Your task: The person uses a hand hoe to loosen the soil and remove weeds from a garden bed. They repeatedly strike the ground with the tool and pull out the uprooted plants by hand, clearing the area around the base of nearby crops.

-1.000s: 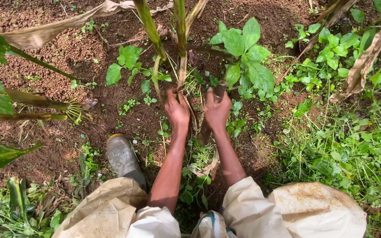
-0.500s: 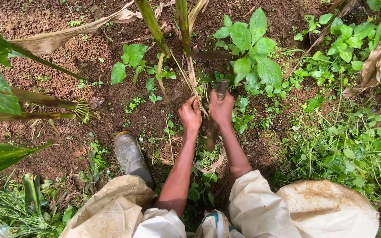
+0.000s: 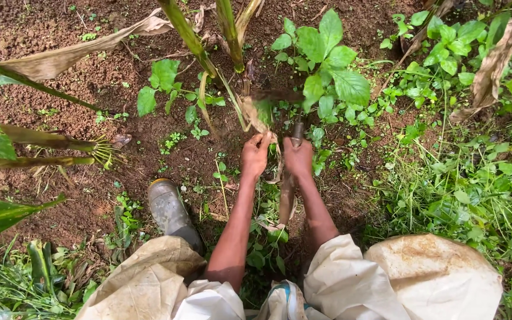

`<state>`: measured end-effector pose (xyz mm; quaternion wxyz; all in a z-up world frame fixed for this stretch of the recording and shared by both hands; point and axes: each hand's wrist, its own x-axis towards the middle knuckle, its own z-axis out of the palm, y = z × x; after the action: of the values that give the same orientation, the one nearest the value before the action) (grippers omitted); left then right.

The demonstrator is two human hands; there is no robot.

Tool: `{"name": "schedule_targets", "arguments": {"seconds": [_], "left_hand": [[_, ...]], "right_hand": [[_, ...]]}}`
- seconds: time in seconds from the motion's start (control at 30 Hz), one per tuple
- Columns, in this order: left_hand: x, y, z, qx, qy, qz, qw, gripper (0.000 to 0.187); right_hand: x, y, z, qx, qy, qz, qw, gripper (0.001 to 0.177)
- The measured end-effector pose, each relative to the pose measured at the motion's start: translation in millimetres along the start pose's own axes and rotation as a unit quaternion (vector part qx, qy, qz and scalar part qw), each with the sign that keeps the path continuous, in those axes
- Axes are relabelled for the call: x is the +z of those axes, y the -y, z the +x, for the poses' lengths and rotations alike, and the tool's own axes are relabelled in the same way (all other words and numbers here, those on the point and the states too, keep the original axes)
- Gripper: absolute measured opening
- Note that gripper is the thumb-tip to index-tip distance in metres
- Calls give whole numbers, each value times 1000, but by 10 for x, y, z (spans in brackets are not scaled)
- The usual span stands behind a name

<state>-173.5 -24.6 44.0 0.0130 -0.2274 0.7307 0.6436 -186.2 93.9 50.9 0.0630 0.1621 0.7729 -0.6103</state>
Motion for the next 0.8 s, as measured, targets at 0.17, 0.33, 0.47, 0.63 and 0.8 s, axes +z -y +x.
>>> {"name": "schedule_targets", "arguments": {"seconds": [0.17,0.33,0.47,0.63,0.8], "left_hand": [[37,671,209,-12,20,-19,1000,27],[-17,965,204,-102,29,-36,994,42],[21,812,71,-97,6,-5,995,44],[-25,708,3,-113,19,-11,993,38],[-43,740,-174,-86,-4,32,996,28]], "right_hand": [[-244,226,-138,34,-30,76,996,23],[-286,498,-173,-39,-78,201,976,19],[-120,-233,-8,19,-28,126,992,17],[-165,-230,-166,106,-10,59,993,12],[-226,311,-184,-32,-74,171,982,13]]}}
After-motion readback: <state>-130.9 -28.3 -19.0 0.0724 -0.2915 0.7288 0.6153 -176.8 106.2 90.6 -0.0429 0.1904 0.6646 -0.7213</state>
